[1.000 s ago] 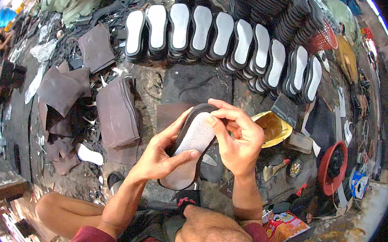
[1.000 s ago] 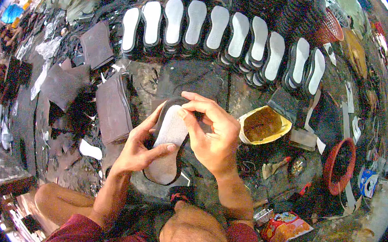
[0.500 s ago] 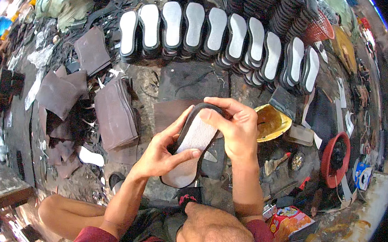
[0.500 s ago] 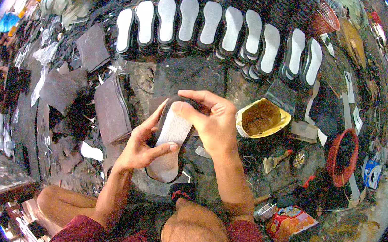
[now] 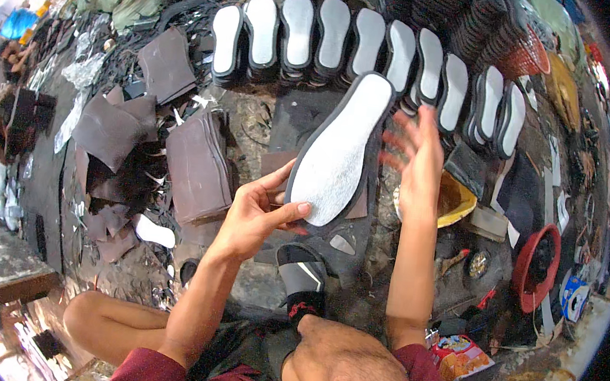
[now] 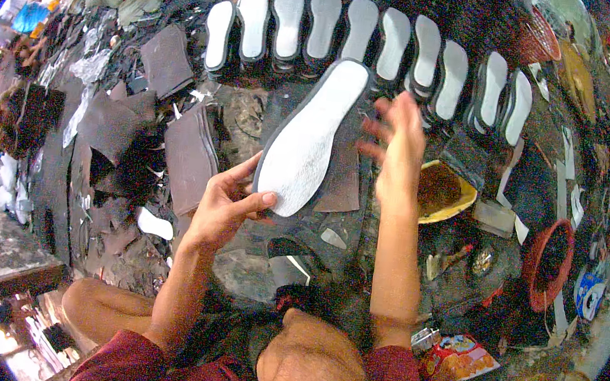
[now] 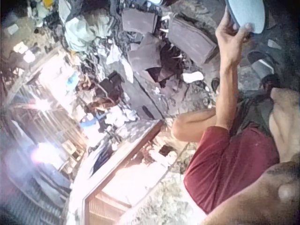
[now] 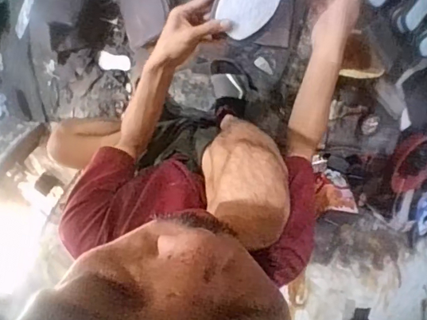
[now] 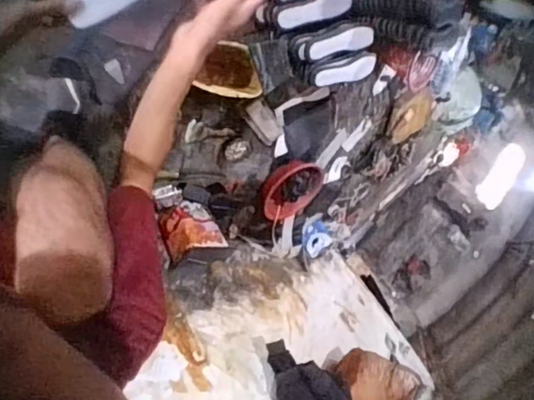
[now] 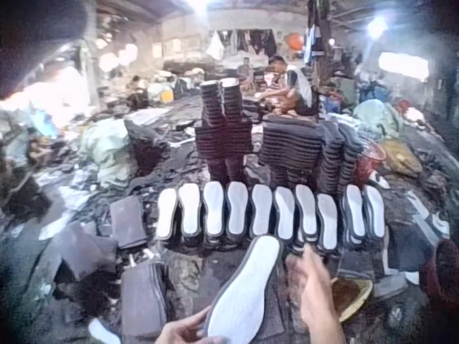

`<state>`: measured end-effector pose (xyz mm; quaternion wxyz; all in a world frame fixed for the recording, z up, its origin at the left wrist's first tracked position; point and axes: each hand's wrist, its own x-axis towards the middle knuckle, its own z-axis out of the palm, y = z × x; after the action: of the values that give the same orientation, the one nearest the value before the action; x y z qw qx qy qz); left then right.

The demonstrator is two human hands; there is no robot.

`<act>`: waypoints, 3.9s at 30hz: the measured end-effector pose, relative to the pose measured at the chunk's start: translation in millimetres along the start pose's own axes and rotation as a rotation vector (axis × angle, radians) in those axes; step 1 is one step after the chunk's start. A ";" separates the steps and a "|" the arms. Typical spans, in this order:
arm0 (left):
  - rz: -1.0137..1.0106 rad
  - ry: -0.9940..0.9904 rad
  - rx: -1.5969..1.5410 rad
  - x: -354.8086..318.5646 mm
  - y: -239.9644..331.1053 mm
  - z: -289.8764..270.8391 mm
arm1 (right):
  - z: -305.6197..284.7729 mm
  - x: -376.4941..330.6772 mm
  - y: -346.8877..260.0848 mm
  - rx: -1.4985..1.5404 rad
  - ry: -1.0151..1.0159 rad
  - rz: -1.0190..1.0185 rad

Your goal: The person sits on the floor and repeatedly picks up white insoles and brown sole pieces, aligns them, and places them together. The person handles the parts one at a time, turning them over and stacking the assembled pairs nearby.

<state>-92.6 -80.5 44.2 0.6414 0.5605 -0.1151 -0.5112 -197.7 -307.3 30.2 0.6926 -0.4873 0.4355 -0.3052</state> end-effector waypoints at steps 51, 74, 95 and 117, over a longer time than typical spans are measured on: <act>-0.229 -0.587 0.898 175.9 -94.0 -141.4 | -69.4 -11.1 30.0 0.059 0.322 -0.399; 0.066 0.759 0.796 35.4 -201.1 -94.5 | -67.4 -29.4 215.7 -0.141 -0.024 0.150; 0.630 -0.088 1.359 79.6 -184.3 -78.8 | -80.4 -10.2 217.0 -0.685 0.067 -0.016; -0.056 -0.281 -0.230 19.2 -47.6 -38.2 | -13.5 -77.2 44.9 0.092 -0.203 -0.065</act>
<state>-81.4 -65.4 -17.0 0.6645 0.4093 -0.1286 -0.6119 -243.5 -232.2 9.7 0.7445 -0.4972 0.3328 -0.2961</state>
